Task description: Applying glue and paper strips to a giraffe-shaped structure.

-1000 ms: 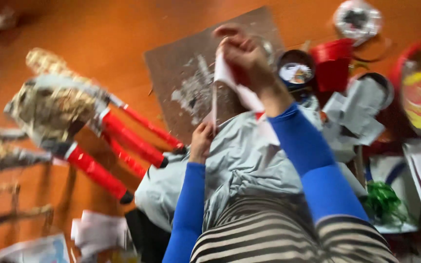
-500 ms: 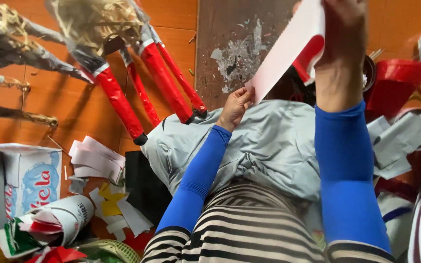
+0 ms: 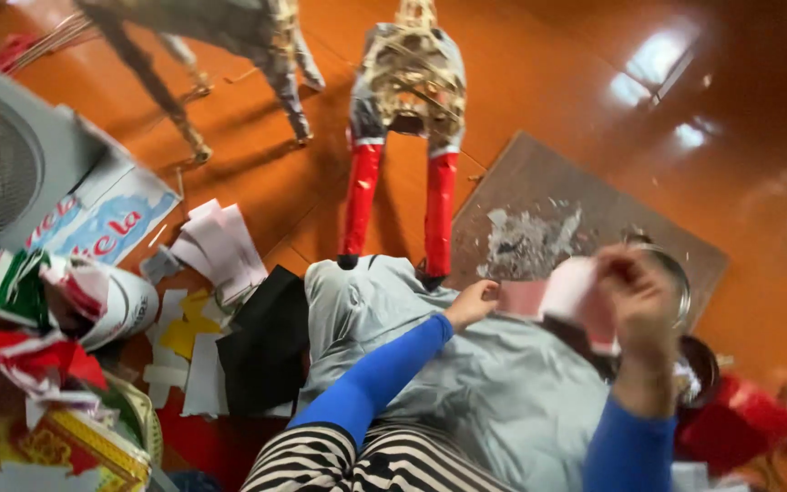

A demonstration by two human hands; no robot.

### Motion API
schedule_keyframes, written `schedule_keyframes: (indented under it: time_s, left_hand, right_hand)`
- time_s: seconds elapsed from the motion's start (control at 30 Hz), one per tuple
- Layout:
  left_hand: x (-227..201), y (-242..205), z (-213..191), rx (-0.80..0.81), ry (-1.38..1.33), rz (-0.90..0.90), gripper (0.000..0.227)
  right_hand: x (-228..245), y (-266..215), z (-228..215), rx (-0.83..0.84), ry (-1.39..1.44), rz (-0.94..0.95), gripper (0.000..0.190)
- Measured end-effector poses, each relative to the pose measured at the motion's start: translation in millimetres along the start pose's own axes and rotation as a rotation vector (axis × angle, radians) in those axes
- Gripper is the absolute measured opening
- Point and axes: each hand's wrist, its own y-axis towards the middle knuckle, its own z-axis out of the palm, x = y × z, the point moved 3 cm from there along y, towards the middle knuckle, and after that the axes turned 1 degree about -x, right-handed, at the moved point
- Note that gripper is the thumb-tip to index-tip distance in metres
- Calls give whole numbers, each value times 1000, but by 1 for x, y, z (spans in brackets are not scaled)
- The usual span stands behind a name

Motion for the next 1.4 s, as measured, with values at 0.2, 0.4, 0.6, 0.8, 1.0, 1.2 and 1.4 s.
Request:
schedule_keyframes:
  time_s: [0.2, 0.4, 0.6, 0.8, 1.0, 1.2, 1.4]
  left_hand:
    - [-109, -47, -7, -84, 214, 135, 47]
    - [-151, -74, 13, 453, 380, 142, 57]
    - [-115, -68, 18, 518, 505, 66, 68]
    - [-109, -68, 13, 454, 788, 207, 31]
    - [-93, -64, 18, 550, 857, 252, 32]
    - [-81, -58, 19, 641, 1052, 196, 24]
    - [-88, -66, 19, 600, 857, 152, 29]
  right_hand:
    - [-138, -35, -2, 334, -938, 177, 24]
    - [-186, -55, -9, 366, -701, 202, 32]
    - [-189, -69, -19, 323, -803, 370, 29]
    - [-192, -75, -30, 274, -915, 449, 22]
    - [-229, -82, -43, 409, -879, 323, 18]
    - [-223, -79, -38, 485, -1011, 261, 22]
    - [-256, -84, -62, 369, -622, 501, 27]
